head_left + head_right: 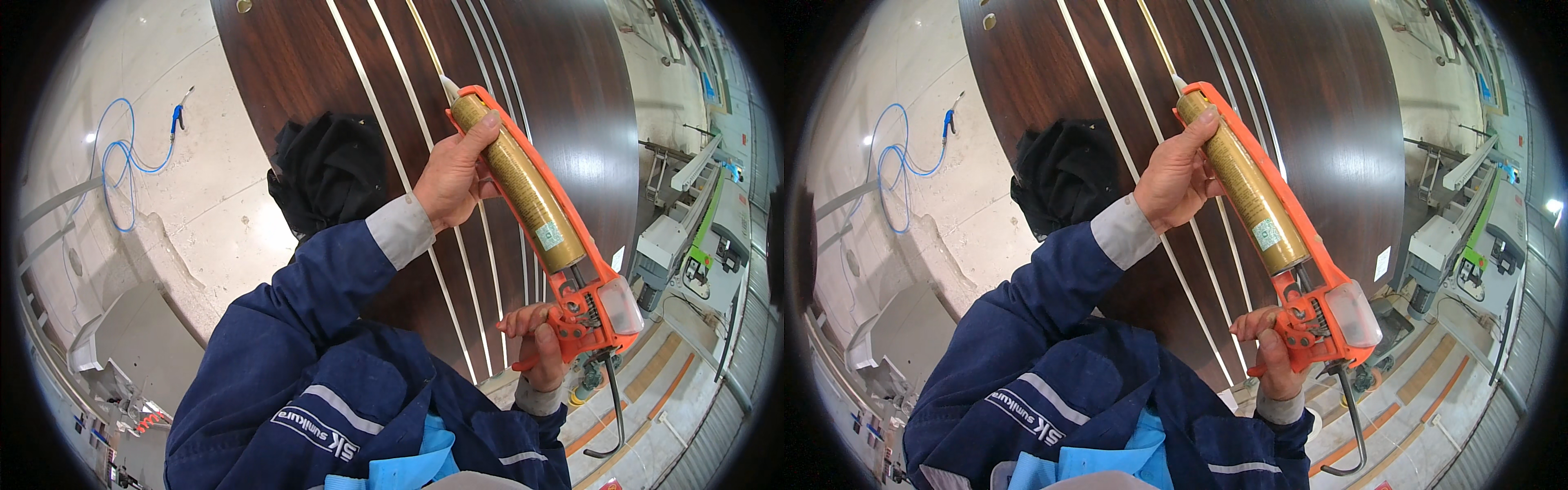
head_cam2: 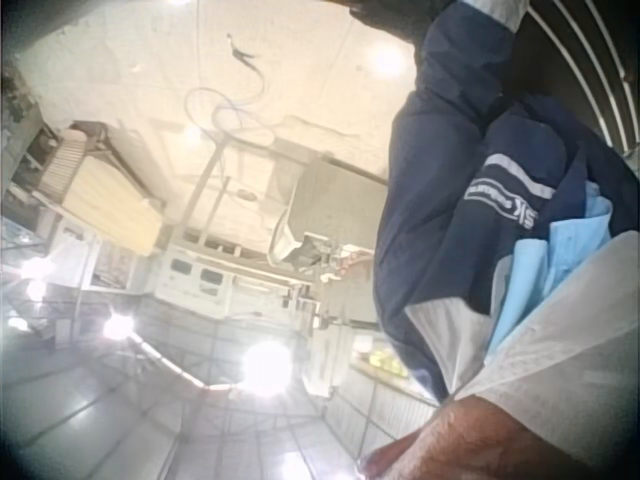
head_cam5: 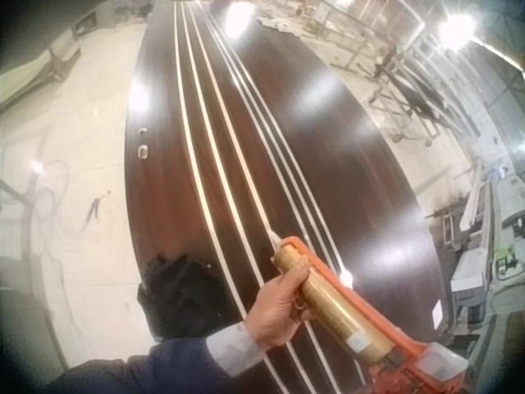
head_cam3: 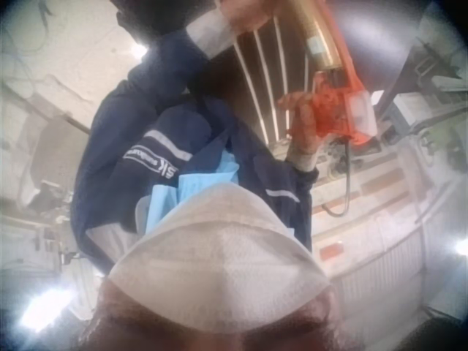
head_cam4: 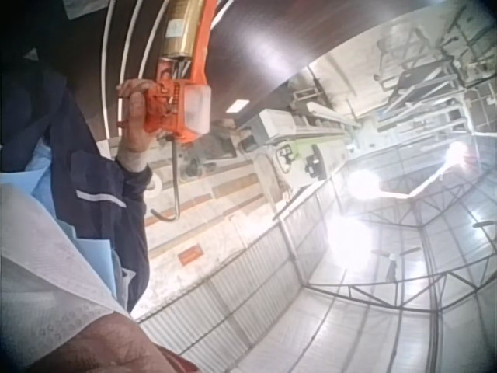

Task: The person prepares a sealant gun by cutting the nozzle and inserting the cartridge, then applies adhesive in straight lines onto a large wooden panel. They wipe the nozzle with a cloth and press the applied lines with their hands to smooth them.

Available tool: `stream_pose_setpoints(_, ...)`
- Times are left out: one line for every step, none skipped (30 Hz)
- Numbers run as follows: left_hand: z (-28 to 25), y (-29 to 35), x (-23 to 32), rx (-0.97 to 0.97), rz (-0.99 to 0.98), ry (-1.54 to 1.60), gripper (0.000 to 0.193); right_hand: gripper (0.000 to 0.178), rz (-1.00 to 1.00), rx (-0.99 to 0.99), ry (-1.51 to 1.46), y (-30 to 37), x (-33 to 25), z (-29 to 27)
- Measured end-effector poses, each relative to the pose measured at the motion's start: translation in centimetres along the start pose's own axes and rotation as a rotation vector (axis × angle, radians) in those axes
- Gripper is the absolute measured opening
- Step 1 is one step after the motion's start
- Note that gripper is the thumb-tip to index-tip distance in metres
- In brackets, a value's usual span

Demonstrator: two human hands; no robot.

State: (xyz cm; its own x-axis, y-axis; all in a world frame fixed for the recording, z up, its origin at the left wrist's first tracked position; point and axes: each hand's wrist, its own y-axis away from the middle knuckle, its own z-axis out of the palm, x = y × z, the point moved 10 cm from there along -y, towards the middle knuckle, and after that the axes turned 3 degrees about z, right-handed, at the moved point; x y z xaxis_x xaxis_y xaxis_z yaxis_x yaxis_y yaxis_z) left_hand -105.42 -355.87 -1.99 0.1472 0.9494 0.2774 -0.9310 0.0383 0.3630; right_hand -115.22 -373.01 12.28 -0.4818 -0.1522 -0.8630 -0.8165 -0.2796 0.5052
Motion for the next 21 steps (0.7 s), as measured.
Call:
stream_pose_setpoints(0.0, 0.0, 0.0, 0.003, 0.000, 0.002, 0.050, 0.021, -0.002, -0.019, 0.015, 0.0, -0.1, 0.2)
stream_pose_setpoints(0.0, 0.0, 0.0, -0.005, 0.007, 0.008, 0.049, 0.021, -0.006, -0.037, 0.021, 0.1, -0.1, 0.3)
stream_pose_setpoints(0.0, 0.0, 0.0, -0.005, 0.004, 0.005, 0.049, 0.021, 0.003, -0.034, 0.032, 0.1, 0.0, 0.3)
stream_pose_setpoints(0.1, 0.0, 0.0, -0.015, 0.006, 0.005, 0.049, 0.021, 0.010, -0.030, 0.033, 0.1, 0.0, 0.3)
stream_pose_setpoints(0.0, 0.0, 0.0, -0.017, 0.005, 0.002, 0.049, 0.021, 0.013, -0.025, 0.014, 0.1, 0.0, 0.3)
stream_pose_setpoints(0.1, 0.0, 0.0, -0.025, 0.005, 0.012, 0.049, 0.020, 0.010, -0.005, 0.023, 0.2, 0.0, 0.1)
stream_pose_setpoints(0.1, 0.0, -0.1, -0.026, 0.001, 0.019, 0.049, 0.019, 0.004, 0.017, 0.013, 0.2, -0.1, -0.1)
stream_pose_setpoints(0.0, 0.0, -0.1, -0.025, -0.007, 0.026, 0.049, 0.018, 0.014, 0.027, 0.001, 0.2, 0.0, -0.1)
stream_pose_setpoints(0.0, -0.1, -0.1, -0.024, -0.006, 0.031, 0.049, 0.019, -0.003, 0.019, 0.029, 0.3, -0.2, 0.0)
stream_pose_setpoints(-0.1, 0.0, -0.2, -0.021, -0.011, 0.033, 0.048, 0.021, -0.004, 0.000, 0.056, 0.3, -0.3, 0.2)
stream_pose_setpoints(-0.1, 0.0, -0.3, -0.012, -0.020, 0.036, 0.048, 0.023, -0.003, -0.011, 0.068, 0.3, -0.4, 0.3)
stream_pose_setpoints(0.0, 0.0, -0.2, -0.025, -0.013, 0.048, 0.048, 0.023, 0.000, -0.009, 0.094, 0.3, -0.4, 0.3)
stream_pose_setpoints(0.1, 0.1, -0.1, -0.032, -0.011, 0.060, 0.048, 0.023, 0.004, 0.002, 0.104, 0.4, -0.5, 0.3)
stream_pose_setpoints(0.2, 0.1, -0.1, -0.041, -0.010, 0.072, 0.048, 0.023, 0.008, 0.012, 0.115, 0.4, -0.6, 0.2)
stream_pose_setpoints(0.3, 0.1, 0.0, -0.039, -0.004, 0.075, 0.048, 0.024, 0.012, 0.025, 0.119, 0.5, -0.7, 0.1)
stream_pose_setpoints(0.3, 0.2, 0.1, -0.037, 0.000, 0.078, 0.048, 0.024, 0.017, 0.037, 0.124, 0.5, -0.8, 0.1)
stream_pose_setpoints(0.3, 0.2, 0.2, -0.036, 0.006, 0.081, 0.048, 0.024, 0.024, 0.039, 0.123, 0.6, -0.8, 0.1)
stream_pose_setpoints(0.4, 0.2, 0.2, -0.035, 0.004, 0.091, 0.048, 0.025, 0.023, 0.045, 0.134, 0.6, -1.0, 0.1)
stream_pose_setpoints(0.4, 0.2, 0.2, -0.035, 0.002, 0.101, 0.048, 0.025, 0.023, 0.040, 0.139, 0.6, -1.1, 0.2)
stream_pose_setpoints(0.5, 0.2, 0.2, -0.042, 0.006, 0.113, 0.048, 0.025, 0.029, 0.042, 0.138, 0.6, -1.2, 0.2)
stream_pose_setpoints(0.5, 0.2, 0.1, -0.040, -0.002, 0.123, 0.047, 0.025, 0.028, 0.040, 0.148, 0.6, -1.3, 0.3)
